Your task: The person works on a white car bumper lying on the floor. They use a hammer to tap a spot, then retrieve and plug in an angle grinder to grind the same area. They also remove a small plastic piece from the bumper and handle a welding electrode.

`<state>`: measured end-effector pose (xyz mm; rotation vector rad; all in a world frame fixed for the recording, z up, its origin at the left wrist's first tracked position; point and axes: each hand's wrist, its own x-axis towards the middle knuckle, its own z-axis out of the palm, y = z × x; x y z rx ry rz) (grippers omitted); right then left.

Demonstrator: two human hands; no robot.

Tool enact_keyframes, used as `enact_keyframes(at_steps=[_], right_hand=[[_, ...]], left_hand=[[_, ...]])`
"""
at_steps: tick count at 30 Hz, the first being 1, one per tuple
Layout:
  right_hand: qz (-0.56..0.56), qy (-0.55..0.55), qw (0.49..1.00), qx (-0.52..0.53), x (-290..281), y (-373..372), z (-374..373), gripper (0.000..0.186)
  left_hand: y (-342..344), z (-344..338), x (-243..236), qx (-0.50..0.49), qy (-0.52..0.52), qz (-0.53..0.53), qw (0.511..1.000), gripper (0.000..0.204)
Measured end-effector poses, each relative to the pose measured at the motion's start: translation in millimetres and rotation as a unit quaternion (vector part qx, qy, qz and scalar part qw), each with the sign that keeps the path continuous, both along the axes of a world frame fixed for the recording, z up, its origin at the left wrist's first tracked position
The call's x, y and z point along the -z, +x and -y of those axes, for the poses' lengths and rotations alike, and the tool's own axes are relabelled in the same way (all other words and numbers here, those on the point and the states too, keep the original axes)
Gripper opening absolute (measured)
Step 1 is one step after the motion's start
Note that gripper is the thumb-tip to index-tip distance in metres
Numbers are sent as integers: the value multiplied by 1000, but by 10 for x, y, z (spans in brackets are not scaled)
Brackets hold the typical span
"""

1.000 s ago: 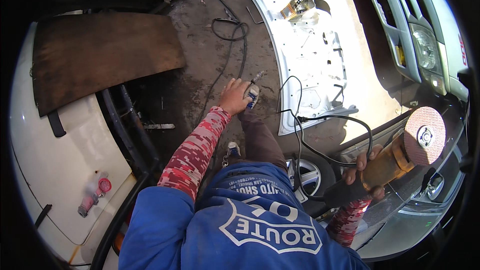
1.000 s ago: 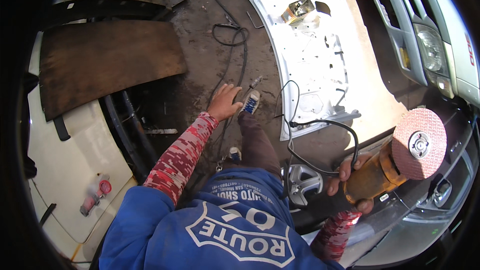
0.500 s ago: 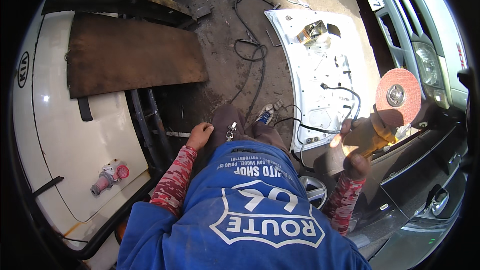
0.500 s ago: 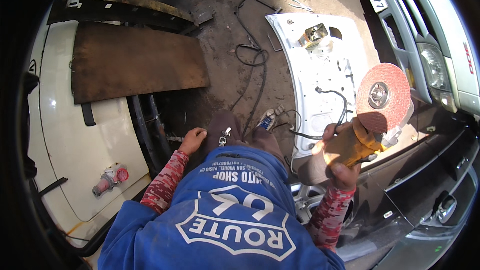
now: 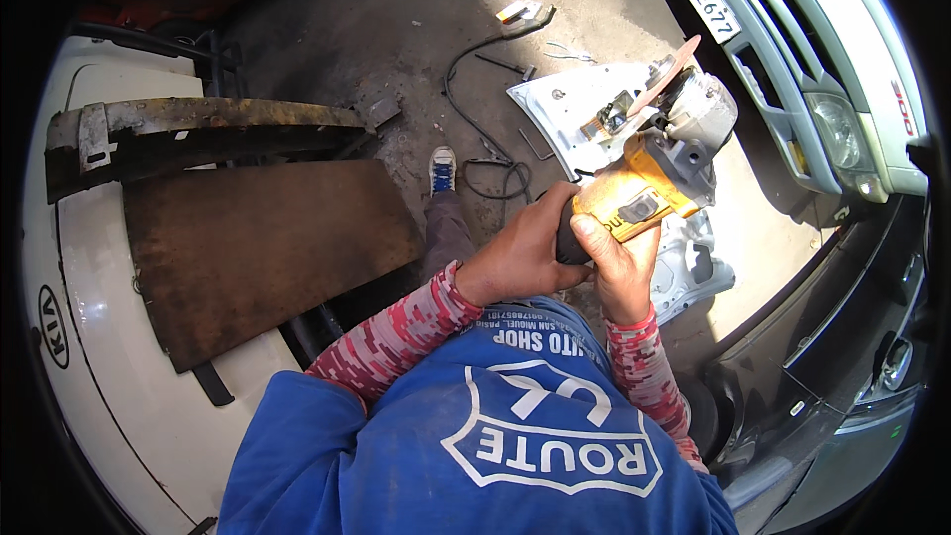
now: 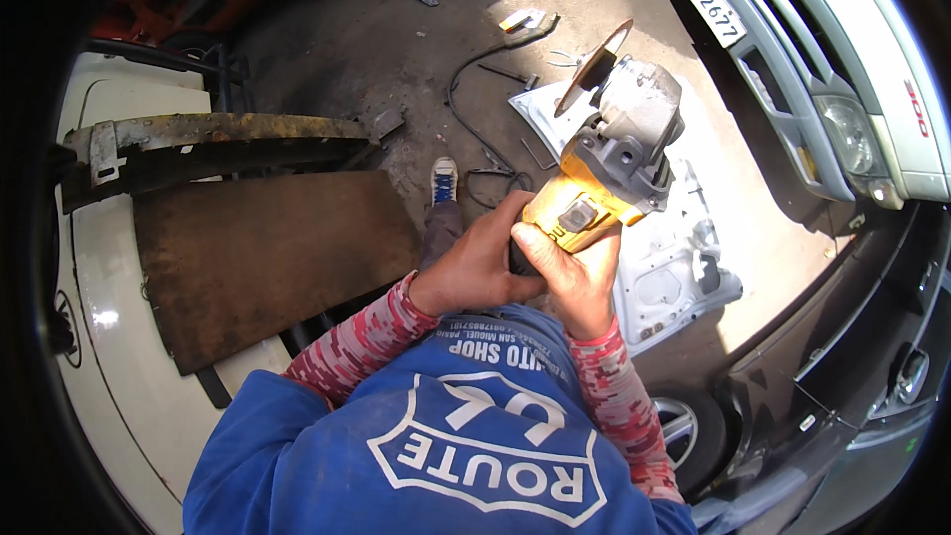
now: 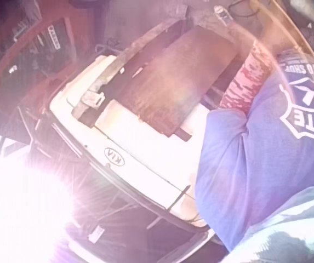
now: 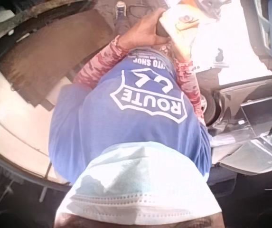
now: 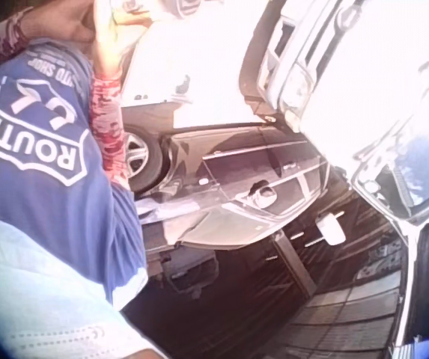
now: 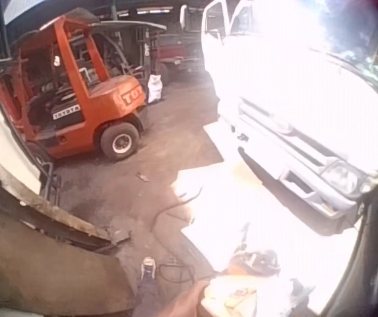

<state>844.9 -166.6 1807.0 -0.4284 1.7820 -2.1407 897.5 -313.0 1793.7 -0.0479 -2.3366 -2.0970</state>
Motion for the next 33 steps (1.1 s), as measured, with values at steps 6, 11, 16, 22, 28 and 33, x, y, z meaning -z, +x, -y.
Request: enact_keyframes(at_steps=[6, 11, 16, 22, 28, 33], right_hand=[[-5, -6, 997, 80, 467, -1218, 2259, 73], [179, 112, 938, 275, 729, -1912, 2563, 37], [179, 191, 908, 327, 759, -2005, 2084, 28], [243, -59, 856, 452, 1039, -1766, 1332, 37], [282, -34, 784, 552, 2628, -2019, 599, 28], [216, 30, 726, 652, 4623, -2586, 81, 36]], left_hand=[[-1384, 2281, 501, -23, -9, 32, 999, 67], [-2127, 3688, 473, 5, 38, 64, 997, 77], [-2791, 4194, 350, 22, 97, 204, 974, 71], [-3679, 3875, 484, 59, 140, 150, 977, 61], [-4834, 3360, 1465, 36, 82, 126, 988, 53], [-6161, 3146, 3529, 41, 31, 148, 988, 46]])
